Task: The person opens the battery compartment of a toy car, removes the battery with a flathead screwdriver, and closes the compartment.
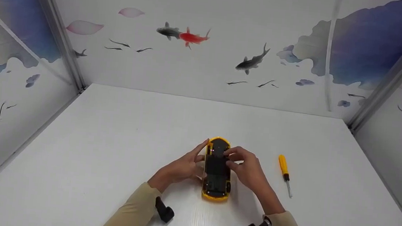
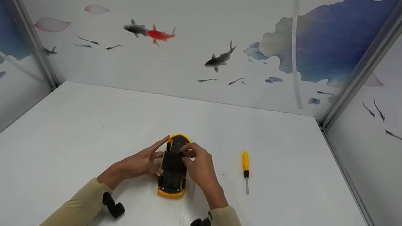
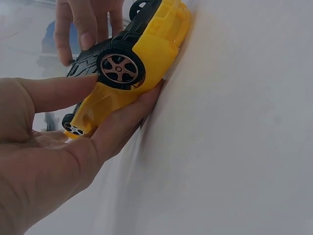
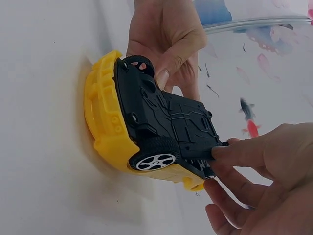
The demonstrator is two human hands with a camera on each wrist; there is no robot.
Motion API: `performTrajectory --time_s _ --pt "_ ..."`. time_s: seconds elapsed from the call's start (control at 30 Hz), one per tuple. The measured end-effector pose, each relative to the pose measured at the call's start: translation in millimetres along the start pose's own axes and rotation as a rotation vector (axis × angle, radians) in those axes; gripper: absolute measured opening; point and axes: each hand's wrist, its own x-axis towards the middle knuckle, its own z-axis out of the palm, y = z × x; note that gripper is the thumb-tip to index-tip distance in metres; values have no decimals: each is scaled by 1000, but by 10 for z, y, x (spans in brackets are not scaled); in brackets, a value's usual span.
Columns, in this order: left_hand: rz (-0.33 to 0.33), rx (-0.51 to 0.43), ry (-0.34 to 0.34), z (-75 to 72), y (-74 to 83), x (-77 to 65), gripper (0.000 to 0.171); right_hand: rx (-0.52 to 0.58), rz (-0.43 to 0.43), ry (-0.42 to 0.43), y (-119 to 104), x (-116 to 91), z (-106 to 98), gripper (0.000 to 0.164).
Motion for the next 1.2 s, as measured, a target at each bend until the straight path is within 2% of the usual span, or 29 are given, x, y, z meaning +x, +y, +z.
performTrajectory --time_s 0.2,0.47,0.6,0.7,0.97,1.2 --pt "-5 6 0 -12 0 3 111 66 1 7 15 25 10 24" --pt "3 -12 -6 -18 -8 5 111 137 -33 -29 37 44 -16 22" --pt "-4 -5 -2 -9 -2 6 112 177 -17 -50 44 69 -37 22" --pt "2 -1 -13 -7 3 5 112 190 7 -28 34 101 -66 22" --pt "17 -11 -21 -8 1 14 113 236 37 8 27 180 -302 26" --pt "10 1 -18 -22 5 3 111 288 107 63 146 229 -551 33"
